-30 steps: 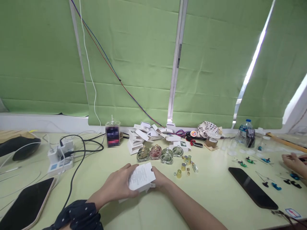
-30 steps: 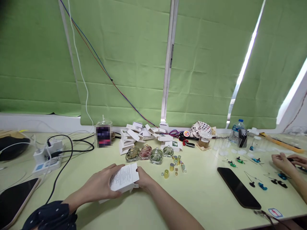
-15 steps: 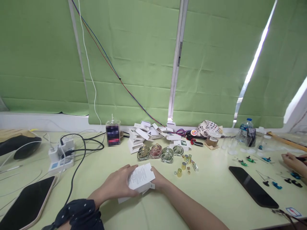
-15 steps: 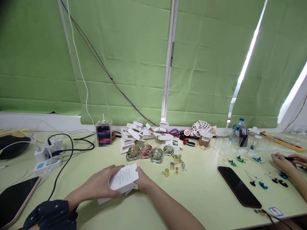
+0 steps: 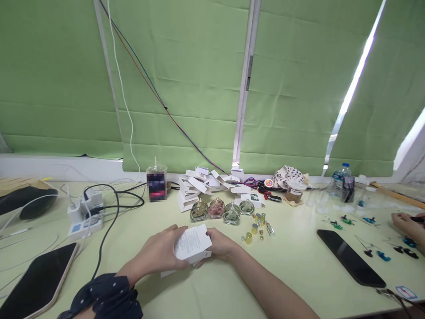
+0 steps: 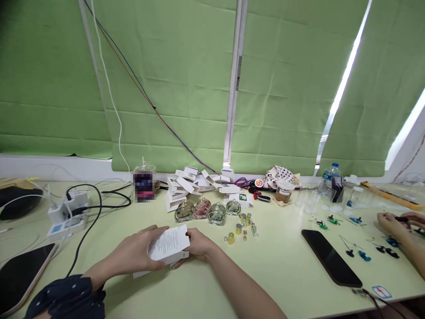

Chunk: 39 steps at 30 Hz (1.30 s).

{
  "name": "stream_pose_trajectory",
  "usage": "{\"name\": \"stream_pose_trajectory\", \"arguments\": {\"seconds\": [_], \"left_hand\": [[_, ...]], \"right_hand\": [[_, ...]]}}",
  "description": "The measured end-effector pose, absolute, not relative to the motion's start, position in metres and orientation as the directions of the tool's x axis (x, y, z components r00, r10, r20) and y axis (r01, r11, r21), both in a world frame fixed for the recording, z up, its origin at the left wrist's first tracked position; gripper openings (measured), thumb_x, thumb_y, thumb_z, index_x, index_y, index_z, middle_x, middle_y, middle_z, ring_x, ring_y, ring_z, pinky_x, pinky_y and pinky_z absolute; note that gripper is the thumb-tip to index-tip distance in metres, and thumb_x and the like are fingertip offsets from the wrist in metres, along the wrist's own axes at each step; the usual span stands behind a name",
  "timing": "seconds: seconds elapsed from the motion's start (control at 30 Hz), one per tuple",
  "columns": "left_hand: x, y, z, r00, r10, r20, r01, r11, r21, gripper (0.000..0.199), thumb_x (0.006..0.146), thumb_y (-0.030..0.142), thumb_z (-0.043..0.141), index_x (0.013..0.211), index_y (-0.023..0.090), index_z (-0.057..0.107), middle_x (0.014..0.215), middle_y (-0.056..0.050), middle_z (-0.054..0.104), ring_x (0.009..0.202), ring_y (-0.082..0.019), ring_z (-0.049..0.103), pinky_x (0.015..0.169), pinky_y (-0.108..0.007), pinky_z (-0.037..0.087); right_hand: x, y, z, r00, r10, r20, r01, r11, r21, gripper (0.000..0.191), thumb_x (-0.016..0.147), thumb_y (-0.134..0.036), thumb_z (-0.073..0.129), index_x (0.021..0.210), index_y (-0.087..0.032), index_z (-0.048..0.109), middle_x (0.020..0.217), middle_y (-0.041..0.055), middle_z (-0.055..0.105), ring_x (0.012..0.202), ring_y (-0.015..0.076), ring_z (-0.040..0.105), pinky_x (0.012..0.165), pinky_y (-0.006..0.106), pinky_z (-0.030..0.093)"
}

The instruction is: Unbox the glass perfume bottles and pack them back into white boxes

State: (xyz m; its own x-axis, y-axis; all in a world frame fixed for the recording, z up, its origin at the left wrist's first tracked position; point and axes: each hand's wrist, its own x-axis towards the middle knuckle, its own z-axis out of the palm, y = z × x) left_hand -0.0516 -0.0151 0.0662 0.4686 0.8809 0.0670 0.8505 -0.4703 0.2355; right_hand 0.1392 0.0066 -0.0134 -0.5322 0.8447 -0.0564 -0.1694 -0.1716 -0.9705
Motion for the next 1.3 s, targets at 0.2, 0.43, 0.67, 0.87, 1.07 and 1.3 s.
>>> {"name": "stream_pose_trajectory", "arguments": {"seconds": [0.2,0.43,0.67,0.87,1.07,1.3], "left_hand": [[-0.052,-0.015,0.066,0.463,0.884,0.069,0.86,-0.466,0.206,0.064,0.055,0.051,0.067,0.115,0.029,0.059,0.095,-0.004,0.063,0.082,-0.026,0.063,0.064,-0.03,0.043],[-0.053,-0.015,0.069,0.456,0.889,0.051,0.867,-0.456,0.199,0.066,0.054,0.048,0.068,0.116,0.028,0.058,0.097,-0.004,0.063,0.084,-0.026,0.063,0.064,-0.03,0.042],[-0.054,-0.015,0.068,0.475,0.878,0.055,0.86,-0.476,0.186,0.064,0.055,0.05,0.067,0.113,0.027,0.058,0.097,-0.005,0.064,0.084,-0.026,0.063,0.064,-0.031,0.043],[-0.063,-0.009,0.065,0.48,0.877,0.037,0.853,-0.475,0.217,0.063,0.054,0.046,0.068,0.112,0.025,0.057,0.101,-0.004,0.064,0.085,-0.026,0.063,0.066,-0.029,0.044],[-0.065,-0.005,0.062,0.499,0.866,0.042,0.83,-0.491,0.266,0.064,0.054,0.045,0.068,0.112,0.022,0.056,0.102,-0.006,0.064,0.086,-0.026,0.062,0.069,-0.03,0.044],[-0.078,-0.001,0.062,0.433,0.895,-0.101,0.859,-0.377,0.346,0.07,0.049,0.056,0.071,0.107,0.021,0.053,0.087,-0.005,0.067,0.077,-0.028,0.063,0.06,-0.028,0.041]], "right_hand": [[0.149,0.012,-0.008,-0.581,0.798,-0.161,-0.171,-0.313,-0.934,0.066,0.038,-0.018,0.087,0.1,-0.013,0.064,0.094,0.007,0.068,0.081,0.0248,0.066,0.069,0.043,0.056],[0.152,0.011,-0.001,-0.569,0.793,-0.217,-0.19,-0.384,-0.903,0.068,0.032,-0.012,0.085,0.096,-0.012,0.063,0.099,0.0074,0.065,0.084,0.0266,0.066,0.067,0.043,0.057],[0.154,0.015,-0.005,-0.565,0.784,-0.256,-0.187,-0.424,-0.886,0.072,0.026,-0.008,0.085,0.094,-0.014,0.064,0.099,0.0063,0.067,0.081,0.0252,0.067,0.069,0.042,0.056],[0.161,0.016,-0.002,-0.589,0.777,-0.224,-0.185,-0.399,-0.898,0.069,0.03,-0.014,0.088,0.094,-0.012,0.065,0.08,0.0026,0.068,0.073,0.0186,0.066,0.078,0.04,0.053],[0.158,0.015,-0.002,-0.527,0.811,-0.253,-0.17,-0.393,-0.904,0.056,0.041,-0.02,0.085,0.092,-0.012,0.063,0.073,0.0032,0.067,0.065,0.0181,0.066,0.071,0.039,0.055],[0.163,0.017,0.006,-0.231,0.943,-0.239,-0.105,-0.268,-0.958,0.047,0.053,-0.023,0.076,0.096,-0.019,0.057,0.065,-0.0013,0.063,0.056,0.0176,0.062,0.055,0.036,0.054]]}}
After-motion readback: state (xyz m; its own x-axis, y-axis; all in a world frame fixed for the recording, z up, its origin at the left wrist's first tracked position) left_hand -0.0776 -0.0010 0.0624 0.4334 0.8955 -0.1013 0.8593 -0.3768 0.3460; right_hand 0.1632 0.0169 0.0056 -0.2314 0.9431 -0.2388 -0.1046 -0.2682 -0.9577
